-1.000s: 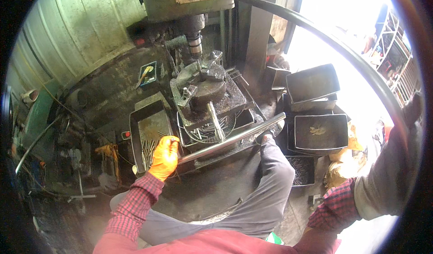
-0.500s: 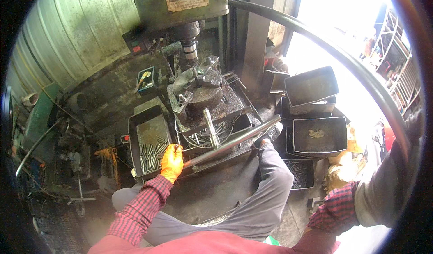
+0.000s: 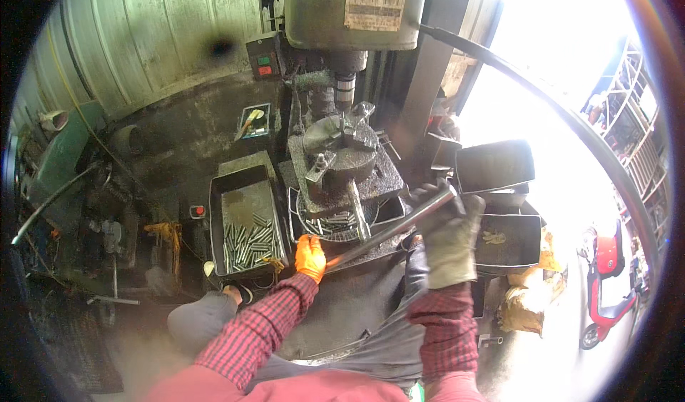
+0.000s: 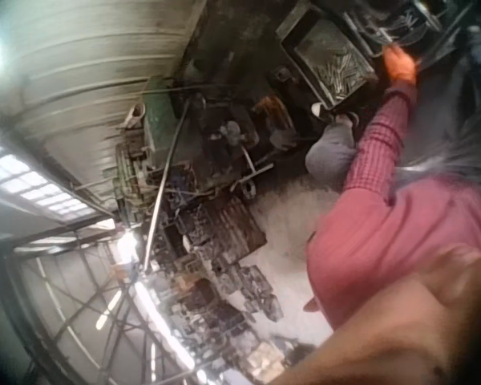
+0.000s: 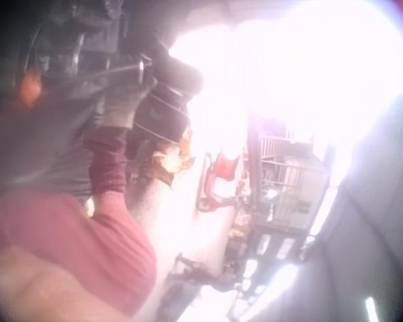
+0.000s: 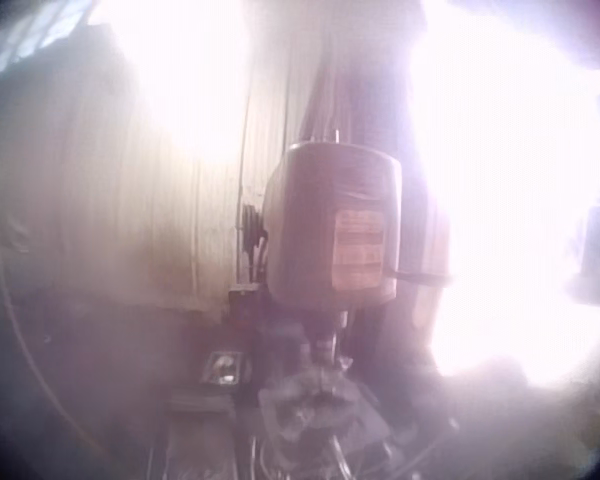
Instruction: The person operates a drill press in a workshop, repeatedly picking up small metal rods from a tray, placing them into the chuck, and using the lever to lower the drill. The person wears orange and white gloves and works continuously on the same batch of rods.
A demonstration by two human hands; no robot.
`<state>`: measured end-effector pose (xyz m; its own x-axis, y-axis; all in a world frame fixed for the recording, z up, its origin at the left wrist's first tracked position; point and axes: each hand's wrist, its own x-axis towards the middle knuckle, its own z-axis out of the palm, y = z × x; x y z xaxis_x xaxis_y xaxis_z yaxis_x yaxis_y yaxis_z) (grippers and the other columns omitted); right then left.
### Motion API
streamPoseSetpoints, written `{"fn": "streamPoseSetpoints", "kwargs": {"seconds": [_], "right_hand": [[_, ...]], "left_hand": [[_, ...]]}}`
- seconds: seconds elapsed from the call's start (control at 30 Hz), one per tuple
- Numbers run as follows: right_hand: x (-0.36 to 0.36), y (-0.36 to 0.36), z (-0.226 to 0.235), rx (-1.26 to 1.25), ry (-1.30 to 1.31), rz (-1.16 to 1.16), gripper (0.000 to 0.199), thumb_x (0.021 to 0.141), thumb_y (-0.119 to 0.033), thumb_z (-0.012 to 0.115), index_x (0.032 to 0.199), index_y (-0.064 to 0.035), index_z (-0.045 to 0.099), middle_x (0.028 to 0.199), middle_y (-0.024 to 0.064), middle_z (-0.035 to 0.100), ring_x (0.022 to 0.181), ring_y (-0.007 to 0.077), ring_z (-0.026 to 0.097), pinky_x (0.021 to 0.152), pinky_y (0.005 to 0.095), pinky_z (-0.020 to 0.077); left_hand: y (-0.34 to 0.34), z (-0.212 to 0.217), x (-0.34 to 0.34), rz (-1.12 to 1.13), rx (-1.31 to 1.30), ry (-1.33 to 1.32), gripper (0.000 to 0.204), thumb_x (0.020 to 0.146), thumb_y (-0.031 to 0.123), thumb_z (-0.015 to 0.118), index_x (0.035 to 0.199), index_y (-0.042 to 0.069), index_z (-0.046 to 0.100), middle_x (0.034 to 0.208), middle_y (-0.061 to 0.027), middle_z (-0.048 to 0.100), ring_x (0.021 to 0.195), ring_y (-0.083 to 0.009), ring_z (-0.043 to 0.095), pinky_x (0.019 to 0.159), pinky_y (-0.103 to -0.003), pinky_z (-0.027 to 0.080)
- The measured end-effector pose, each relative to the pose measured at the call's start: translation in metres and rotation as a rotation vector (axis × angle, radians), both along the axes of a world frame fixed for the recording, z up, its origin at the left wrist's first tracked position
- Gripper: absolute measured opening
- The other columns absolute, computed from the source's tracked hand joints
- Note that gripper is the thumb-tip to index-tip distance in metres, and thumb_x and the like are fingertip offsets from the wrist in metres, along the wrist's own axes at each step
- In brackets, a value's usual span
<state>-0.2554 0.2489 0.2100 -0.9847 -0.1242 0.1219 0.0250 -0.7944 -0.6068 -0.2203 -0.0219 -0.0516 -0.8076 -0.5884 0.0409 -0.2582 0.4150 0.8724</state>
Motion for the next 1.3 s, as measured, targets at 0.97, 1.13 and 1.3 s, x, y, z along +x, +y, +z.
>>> {"fn": "streamPoseSetpoints", "kwargs": {"seconds": [0.97,1.13,1.3], "right_hand": [[0.05,-0.107,-0.013,1.478,0.751,0.032,0.078,0.075,-0.021,0.087,0.145,-0.0011,0.059,0.145,0.025,0.059,0.141,0.0425,0.054,0.122,0.0495,0.0426],[0.052,-0.103,-0.012,1.44,0.686,0.122,0.08,0.079,-0.017,0.086,0.151,-0.0033,0.055,0.149,0.0265,0.057,0.147,0.0427,0.05,0.123,0.0484,0.0411],[0.052,-0.081,0.029,1.342,0.839,0.069,0.08,0.075,-0.009,0.082,0.149,-0.0007,0.054,0.149,0.0262,0.056,0.141,0.0458,0.052,0.119,0.0523,0.0417]], "left_hand": [[-0.071,0.246,-0.227,-0.583,0.408,0.335,0.012,0.103,0.009,0.076,0.112,0.002,0.077,0.102,-0.0003,0.076,0.09,-0.0091,0.068,0.083,-0.026,0.056],[-0.07,0.245,-0.227,-0.575,0.196,0.295,0.02,0.1,0.017,0.077,0.113,0.002,0.078,0.103,-0.0003,0.078,0.091,-0.0092,0.069,0.085,-0.027,0.054],[-0.064,0.251,-0.229,-0.632,-0.094,0.143,0.022,0.096,0.017,0.081,0.113,0.002,0.079,0.1,0.0026,0.078,0.092,-0.0067,0.068,0.085,-0.025,0.054]]}}
